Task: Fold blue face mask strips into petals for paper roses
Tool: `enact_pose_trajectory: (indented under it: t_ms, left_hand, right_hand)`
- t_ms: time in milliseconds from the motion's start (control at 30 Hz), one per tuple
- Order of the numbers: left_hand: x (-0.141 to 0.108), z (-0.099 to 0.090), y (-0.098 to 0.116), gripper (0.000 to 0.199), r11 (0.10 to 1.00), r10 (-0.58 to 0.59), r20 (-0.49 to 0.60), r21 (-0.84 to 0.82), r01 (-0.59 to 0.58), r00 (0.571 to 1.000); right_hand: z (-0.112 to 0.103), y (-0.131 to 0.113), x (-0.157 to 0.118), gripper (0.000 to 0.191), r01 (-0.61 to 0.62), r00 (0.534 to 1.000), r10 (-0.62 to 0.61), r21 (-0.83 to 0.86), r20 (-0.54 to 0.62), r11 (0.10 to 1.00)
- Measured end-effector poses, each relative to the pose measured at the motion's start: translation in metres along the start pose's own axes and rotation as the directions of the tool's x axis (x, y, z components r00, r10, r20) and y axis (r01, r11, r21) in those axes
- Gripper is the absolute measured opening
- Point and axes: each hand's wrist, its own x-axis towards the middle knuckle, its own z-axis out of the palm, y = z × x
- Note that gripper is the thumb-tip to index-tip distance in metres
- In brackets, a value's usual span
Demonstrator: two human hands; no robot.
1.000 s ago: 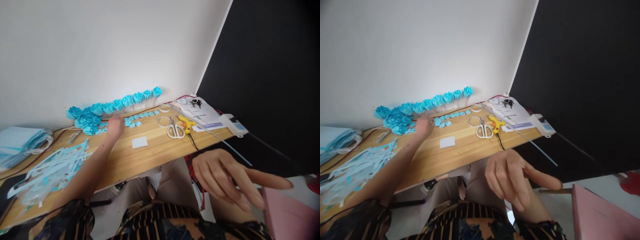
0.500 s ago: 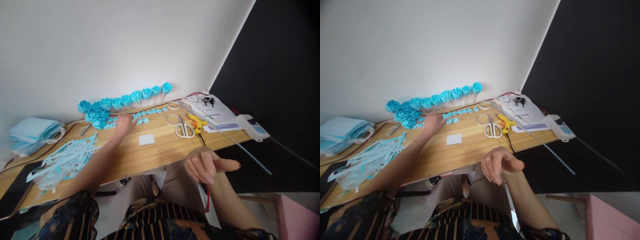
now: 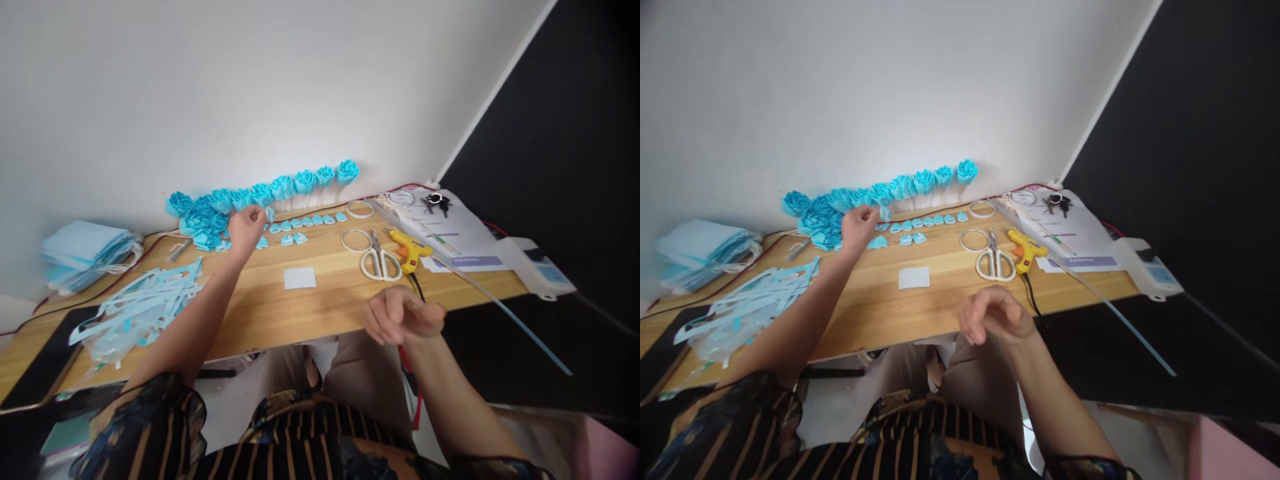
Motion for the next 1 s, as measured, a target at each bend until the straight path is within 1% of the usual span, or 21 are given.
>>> enact_pose_trajectory:
  t_ms: [33,67,100,133,167,200,233,267,333,400,467,567,633,700,767,867,933,1000]
  left_hand:
    - [-0.006,-0.006,0.002,0.018,0.974,-0.056,-0.023,-0.22,0.049,0.998]
    - [-0.014,-0.009,0.005,0.02,0.905,-0.106,-0.003,-0.415,0.095,0.994]
    - [-0.023,-0.011,0.008,0.023,0.814,-0.126,0.05,-0.565,0.132,0.991]
    - [-0.031,-0.011,0.012,0.025,0.719,-0.125,0.1,-0.677,0.159,0.987]
    - [-0.04,-0.01,0.015,0.027,0.634,-0.114,0.142,-0.752,0.182,0.983]
    - [-0.048,-0.009,0.018,0.028,0.57,-0.099,0.168,-0.799,0.194,0.981]
    - [-0.054,-0.008,0.021,0.028,0.526,-0.084,0.178,-0.828,0.195,0.981]
    - [-0.06,-0.007,0.023,0.028,0.503,-0.072,0.178,-0.843,0.19,0.981]
    - [-0.07,-0.009,0.027,0.028,0.502,-0.055,0.169,-0.847,0.173,0.984]
    - [-0.078,-0.014,0.028,0.031,0.536,-0.037,0.175,-0.828,0.168,0.984]
    - [-0.086,-0.02,0.027,0.034,0.581,-0.034,0.208,-0.792,0.189,0.977]
    - [-0.093,-0.031,0.023,0.038,0.623,-0.065,0.254,-0.745,0.238,0.965]
    - [-0.095,-0.036,0.022,0.037,0.652,-0.073,0.251,-0.721,0.237,0.965]
    - [-0.094,-0.04,0.022,0.032,0.685,-0.058,0.256,-0.693,0.225,0.965]
    - [-0.092,-0.04,0.022,0.027,0.706,-0.067,0.279,-0.665,0.243,0.958]
    - [-0.091,-0.036,0.022,0.025,0.719,-0.114,0.306,-0.631,0.291,0.945]
    - [-0.09,-0.035,0.018,0.025,0.719,-0.118,0.334,-0.62,0.313,0.935]
    - [-0.088,-0.038,0.011,0.024,0.715,-0.12,0.349,-0.619,0.325,0.929]
  right_hand:
    - [-0.003,0.0,0.009,0.042,-0.075,0.993,0.071,-0.037,-0.097,0.996]
    - [-0.006,0.001,0.02,0.04,-0.162,0.967,0.144,-0.072,-0.212,0.984]
    - [-0.009,0.004,0.034,0.036,-0.244,0.921,0.198,-0.1,-0.334,0.965]
    - [-0.012,0.008,0.049,0.031,-0.273,0.872,0.194,-0.117,-0.449,0.955]
    - [-0.016,0.012,0.064,0.029,-0.305,0.834,0.193,-0.139,-0.517,0.942]
    - [-0.018,0.018,0.08,0.029,-0.329,0.813,0.197,-0.153,-0.549,0.932]
    - [-0.02,0.024,0.094,0.03,-0.35,0.801,0.212,-0.15,-0.56,0.925]
    - [-0.021,0.029,0.106,0.03,-0.368,0.795,0.23,-0.146,-0.561,0.918]
    - [-0.02,0.04,0.124,0.031,-0.364,0.799,0.223,-0.154,-0.559,0.918]
    - [-0.017,0.047,0.134,0.03,-0.341,0.801,0.178,-0.192,-0.571,0.92]
    - [-0.015,0.05,0.138,0.028,-0.34,0.798,0.135,-0.254,-0.587,0.905]
    - [-0.015,0.052,0.139,0.028,-0.38,0.793,0.112,-0.344,-0.598,0.858]
    - [-0.016,0.053,0.139,0.028,-0.404,0.793,0.106,-0.388,-0.601,0.828]
    - [-0.018,0.054,0.14,0.028,-0.422,0.796,0.101,-0.428,-0.596,0.799]
    - [-0.019,0.057,0.141,0.028,-0.432,0.808,0.101,-0.468,-0.58,0.771]
    - [-0.021,0.061,0.143,0.028,-0.443,0.82,0.116,-0.493,-0.561,0.749]
    - [-0.028,0.061,0.142,0.029,-0.452,0.816,0.123,-0.491,-0.565,0.745]
    - [-0.039,0.058,0.142,0.03,-0.467,0.805,0.107,-0.51,-0.584,0.723]
